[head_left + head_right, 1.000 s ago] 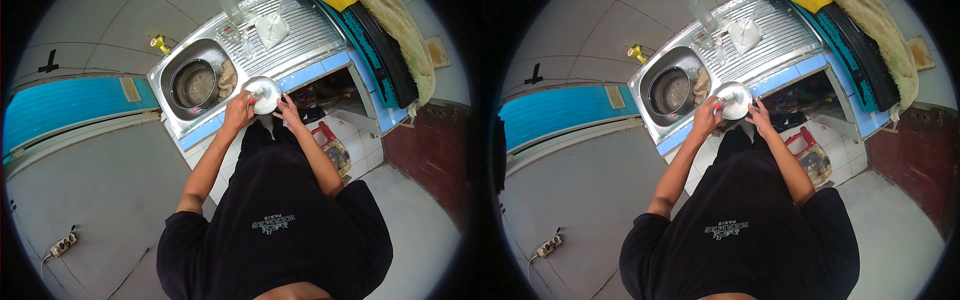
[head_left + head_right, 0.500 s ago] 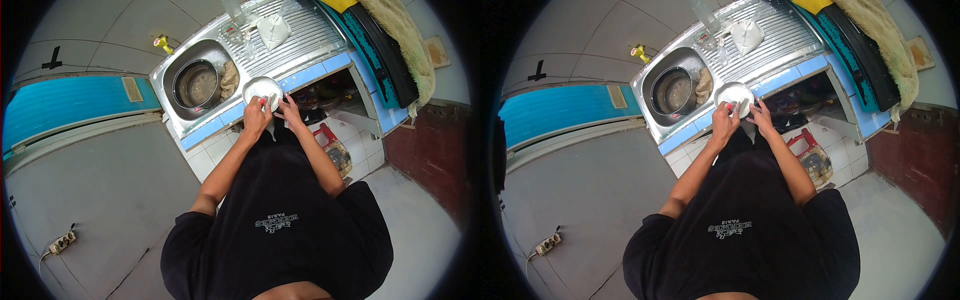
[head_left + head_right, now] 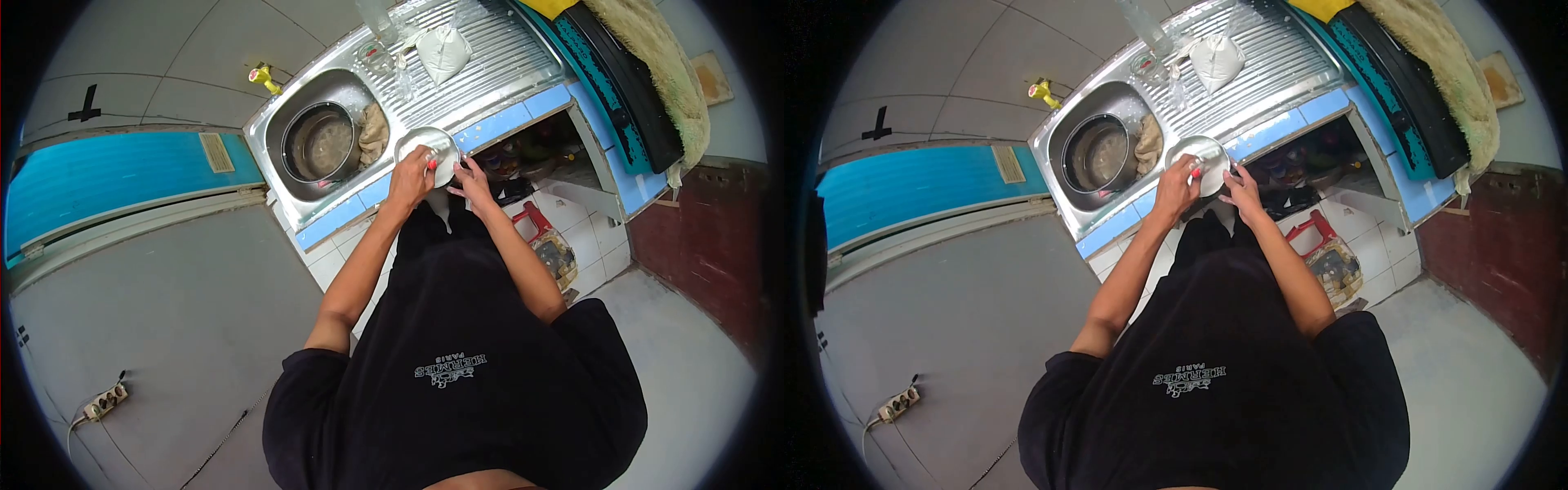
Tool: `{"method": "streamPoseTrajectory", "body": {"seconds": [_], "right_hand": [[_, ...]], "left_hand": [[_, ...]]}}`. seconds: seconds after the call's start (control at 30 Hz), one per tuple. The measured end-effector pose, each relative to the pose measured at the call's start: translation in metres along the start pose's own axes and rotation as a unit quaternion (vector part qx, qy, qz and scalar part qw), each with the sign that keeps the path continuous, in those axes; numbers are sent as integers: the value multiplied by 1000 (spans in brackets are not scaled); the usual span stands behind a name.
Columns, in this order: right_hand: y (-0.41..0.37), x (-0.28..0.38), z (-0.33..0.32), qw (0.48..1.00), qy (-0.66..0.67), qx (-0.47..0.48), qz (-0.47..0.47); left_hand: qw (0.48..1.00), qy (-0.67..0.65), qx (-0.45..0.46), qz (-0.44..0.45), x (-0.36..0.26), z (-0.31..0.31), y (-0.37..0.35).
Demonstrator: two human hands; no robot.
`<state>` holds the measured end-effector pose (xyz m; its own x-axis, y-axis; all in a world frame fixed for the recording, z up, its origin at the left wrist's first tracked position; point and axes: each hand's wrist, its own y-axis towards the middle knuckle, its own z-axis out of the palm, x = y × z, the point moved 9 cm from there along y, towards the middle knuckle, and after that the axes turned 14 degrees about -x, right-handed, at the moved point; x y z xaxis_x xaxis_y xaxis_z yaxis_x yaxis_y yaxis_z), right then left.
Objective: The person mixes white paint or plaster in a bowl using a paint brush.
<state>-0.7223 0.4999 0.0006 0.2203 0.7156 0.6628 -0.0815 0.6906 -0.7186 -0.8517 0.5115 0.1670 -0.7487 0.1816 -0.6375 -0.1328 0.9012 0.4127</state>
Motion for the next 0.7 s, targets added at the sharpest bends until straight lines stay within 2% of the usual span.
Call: {"method": "streamPoseTrajectory", "body": {"seconds": [0.07, 0.23, 0.37, 0.4, 0.47, 0.53, 0.6, 0.7], "right_hand": [[1, -4, 2, 1000, 10, 12, 6], [2, -5, 1, 1000, -13, 13, 8], [1, -2, 0, 1000, -24, 2, 9], [-1, -1, 0, 1000, -27, 4, 9], [4, -7, -1, 1000, -20, 9, 9], [4, -5, -1, 1000, -12, 13, 9], [3, -4, 1, 999, -18, 24, 11], [2, -2, 2, 1000, -18, 19, 11]], "left_hand": [[999, -21, 48, -4, -2, 4, -9], [995, -43, 70, -51, 6, -12, -17], [984, -50, 28, -166, 30, -24, -11], [984, -51, 28, -167, 35, -20, -12], [970, -73, 54, -223, 55, -1, -18], [963, -99, 42, -248, 59, 7, -15], [955, -103, -24, -277, 66, 1, -10], [967, -49, -67, -242, 64, -9, -2]]}}
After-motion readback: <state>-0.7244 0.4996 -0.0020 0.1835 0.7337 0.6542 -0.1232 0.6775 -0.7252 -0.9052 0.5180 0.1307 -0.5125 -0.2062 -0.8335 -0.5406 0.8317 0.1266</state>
